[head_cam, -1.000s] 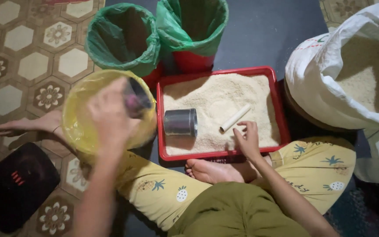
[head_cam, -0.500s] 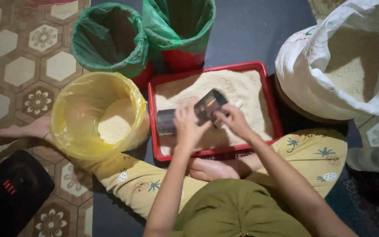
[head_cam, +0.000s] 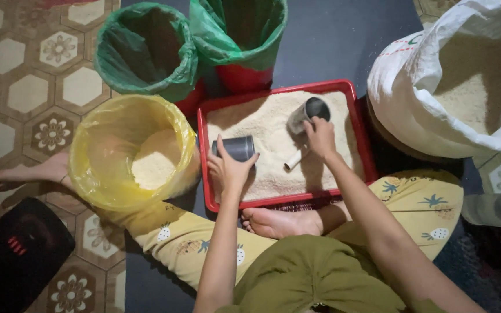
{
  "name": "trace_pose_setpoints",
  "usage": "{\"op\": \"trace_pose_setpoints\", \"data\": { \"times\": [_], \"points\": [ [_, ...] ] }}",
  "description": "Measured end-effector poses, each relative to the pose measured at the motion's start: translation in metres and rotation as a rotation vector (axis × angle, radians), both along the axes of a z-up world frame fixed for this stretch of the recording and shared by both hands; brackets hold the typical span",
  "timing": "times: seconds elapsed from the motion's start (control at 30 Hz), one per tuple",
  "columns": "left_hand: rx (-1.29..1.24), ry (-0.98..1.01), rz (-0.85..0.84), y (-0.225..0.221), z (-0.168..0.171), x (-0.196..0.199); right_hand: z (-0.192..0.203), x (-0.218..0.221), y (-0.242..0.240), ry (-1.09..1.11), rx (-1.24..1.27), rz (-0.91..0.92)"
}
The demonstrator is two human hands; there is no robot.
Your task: Measuring and transferring rice and flour from a tray into a bowl using metal cups
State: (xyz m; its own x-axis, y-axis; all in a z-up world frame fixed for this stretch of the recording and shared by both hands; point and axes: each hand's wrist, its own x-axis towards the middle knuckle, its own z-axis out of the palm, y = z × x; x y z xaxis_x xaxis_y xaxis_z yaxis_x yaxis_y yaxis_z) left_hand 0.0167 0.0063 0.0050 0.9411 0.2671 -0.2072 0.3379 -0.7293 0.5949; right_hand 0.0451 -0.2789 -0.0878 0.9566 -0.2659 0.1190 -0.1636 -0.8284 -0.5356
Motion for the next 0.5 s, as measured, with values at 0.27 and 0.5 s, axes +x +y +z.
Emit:
{"op": "trace_pose_setpoints", "data": {
  "times": [0.27,0.5],
  "points": [
    [0.000,-0.050,-0.084,-0.047,-0.016,0.031,0.011,-0.029,0.027,0.166,0.296,-0.026],
    [-0.189,0.071,-0.092,-0.055,-0.008,0.032,-0.003,-0.040,0.022,0.243,0.773,-0.174]
  ]
}}
